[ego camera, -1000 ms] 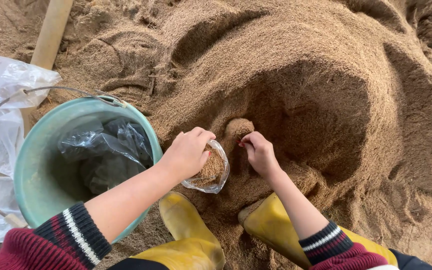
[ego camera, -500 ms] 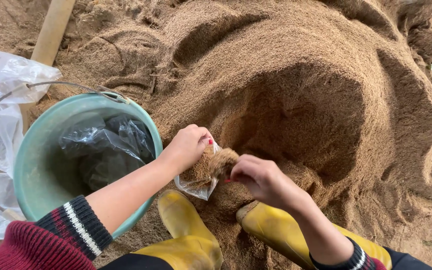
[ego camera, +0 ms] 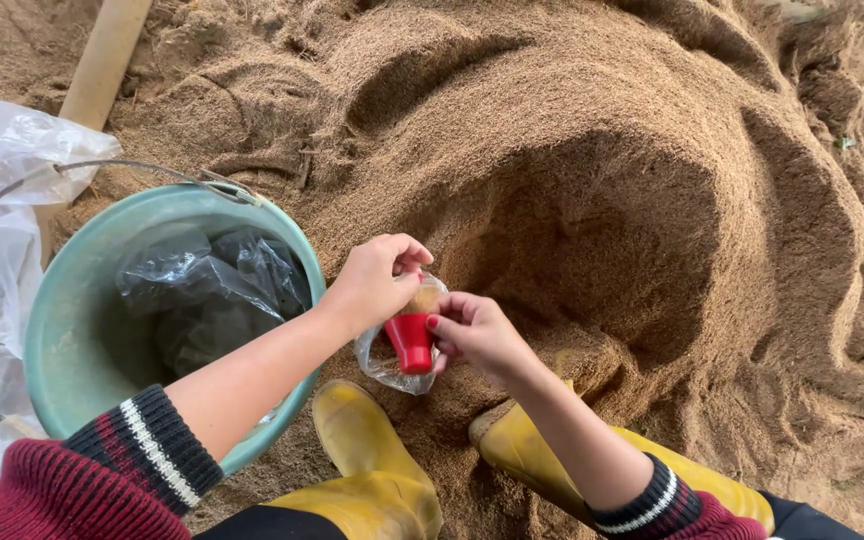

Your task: Filling small plastic bags with rice husks from a large pile using a hand scoop.

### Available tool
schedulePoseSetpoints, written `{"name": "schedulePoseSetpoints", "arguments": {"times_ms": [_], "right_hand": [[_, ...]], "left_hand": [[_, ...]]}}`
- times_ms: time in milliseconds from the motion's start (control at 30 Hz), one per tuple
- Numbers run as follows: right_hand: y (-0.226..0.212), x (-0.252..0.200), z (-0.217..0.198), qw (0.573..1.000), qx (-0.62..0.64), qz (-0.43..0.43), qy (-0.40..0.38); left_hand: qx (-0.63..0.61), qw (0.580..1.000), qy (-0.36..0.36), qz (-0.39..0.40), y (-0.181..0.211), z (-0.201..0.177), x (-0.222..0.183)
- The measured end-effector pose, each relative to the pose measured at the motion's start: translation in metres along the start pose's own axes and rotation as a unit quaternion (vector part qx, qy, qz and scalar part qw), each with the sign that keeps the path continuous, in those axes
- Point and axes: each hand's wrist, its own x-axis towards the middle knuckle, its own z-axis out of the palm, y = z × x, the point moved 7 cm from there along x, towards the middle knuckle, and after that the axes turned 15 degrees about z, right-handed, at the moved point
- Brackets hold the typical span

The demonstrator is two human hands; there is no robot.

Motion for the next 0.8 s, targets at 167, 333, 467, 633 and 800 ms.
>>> {"name": "schedulePoseSetpoints", "arguments": {"times_ms": [167,333,467,633,800], "right_hand": [[0.007,0.001,0.002,0.979,0.185,0.081,-0.036],[0.003,-0.013,0.001,0.959,0.253,0.119,-0.056],[-0.007,-0.005,-0.059,0.974,0.219,0.049,-0.031],[0.008,-0.001,-0.144,0.981,-0.058,0.028,0.185],[0.102,0.060,-0.143,0.971,-0.126,0.157,0.127]], "left_hand": [[-0.083,0.996,0.014,-0.043,-0.004,-0.002,-0.003],[-0.092,0.994,0.010,-0.057,0.008,-0.007,0.000],[-0.101,0.988,-0.005,-0.120,-0.014,-0.008,-0.007],[0.066,0.941,-0.223,-0.246,-0.056,0.011,-0.031],[0.080,0.875,-0.367,-0.307,-0.046,0.023,-0.048]]}}
